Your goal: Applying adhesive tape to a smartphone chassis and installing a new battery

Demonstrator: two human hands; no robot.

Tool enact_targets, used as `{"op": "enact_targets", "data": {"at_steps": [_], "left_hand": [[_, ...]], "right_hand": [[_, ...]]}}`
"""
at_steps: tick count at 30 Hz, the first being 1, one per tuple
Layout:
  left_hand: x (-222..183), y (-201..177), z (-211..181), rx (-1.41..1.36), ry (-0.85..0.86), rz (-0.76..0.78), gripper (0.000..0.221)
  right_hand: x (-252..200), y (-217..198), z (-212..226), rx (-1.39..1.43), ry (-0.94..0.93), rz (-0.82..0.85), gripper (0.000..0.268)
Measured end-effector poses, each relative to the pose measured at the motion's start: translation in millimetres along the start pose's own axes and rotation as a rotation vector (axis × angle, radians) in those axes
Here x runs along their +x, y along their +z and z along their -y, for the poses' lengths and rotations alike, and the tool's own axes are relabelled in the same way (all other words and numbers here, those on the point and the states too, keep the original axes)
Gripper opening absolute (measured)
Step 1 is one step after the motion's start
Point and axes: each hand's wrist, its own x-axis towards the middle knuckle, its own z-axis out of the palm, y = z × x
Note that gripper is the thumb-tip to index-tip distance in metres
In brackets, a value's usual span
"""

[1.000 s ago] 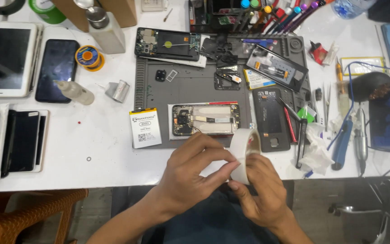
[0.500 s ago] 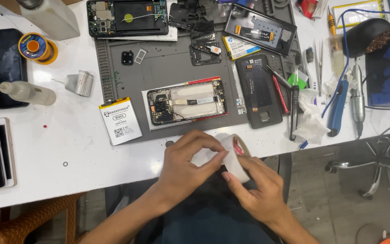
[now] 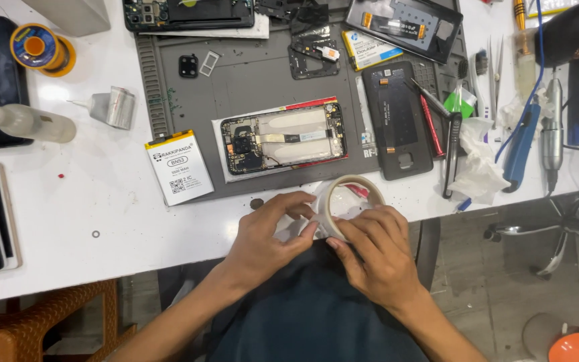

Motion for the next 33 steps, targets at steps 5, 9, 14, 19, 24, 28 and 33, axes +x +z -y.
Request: {"op": "enact_targets", "data": {"at_steps": [5, 9, 14, 19, 24, 28, 33], "left_hand": [[3.5, 4.2, 4.0, 0.111, 0.380, 0.101, 0.010], [4.0, 3.1, 5.6, 0.135, 0.358, 0.155, 0.012], [2.7, 9.6, 9.2, 0.218, 0.415, 0.137, 0.020], [0.4, 20.0, 7.4, 0.243, 0.400, 0.100, 0.016], [3.6, 35.1, 4.4, 0.257, 0.437, 0.057, 0.021], [-0.1, 35.5, 8.6, 0.275, 0.488, 0.045, 0.026], [3.6, 32.0, 7.1, 0.245, 0.520, 0.028, 0.023]], "right_hand": [[-18.7, 0.1, -13.6, 0.041, -0.056, -0.059, 0.040], [-35.7, -55.4, -79.7, -0.287, 0.097, -0.483, 0.013], [-26.9, -93.9, -168.3, -0.383, 0.900, -0.038, 0.052], [-43.5, -118.4, -174.6, -0.442, 0.955, 0.060, 0.045], [-53.6, -129.5, -96.7, 0.050, 1.143, -0.210, 0.027], [-85.6, -99.0, -54.8, 0.799, 1.048, -0.094, 0.055], [-87.5, -39.8, -17.9, 1.269, 0.838, 0.033, 0.060]]}}
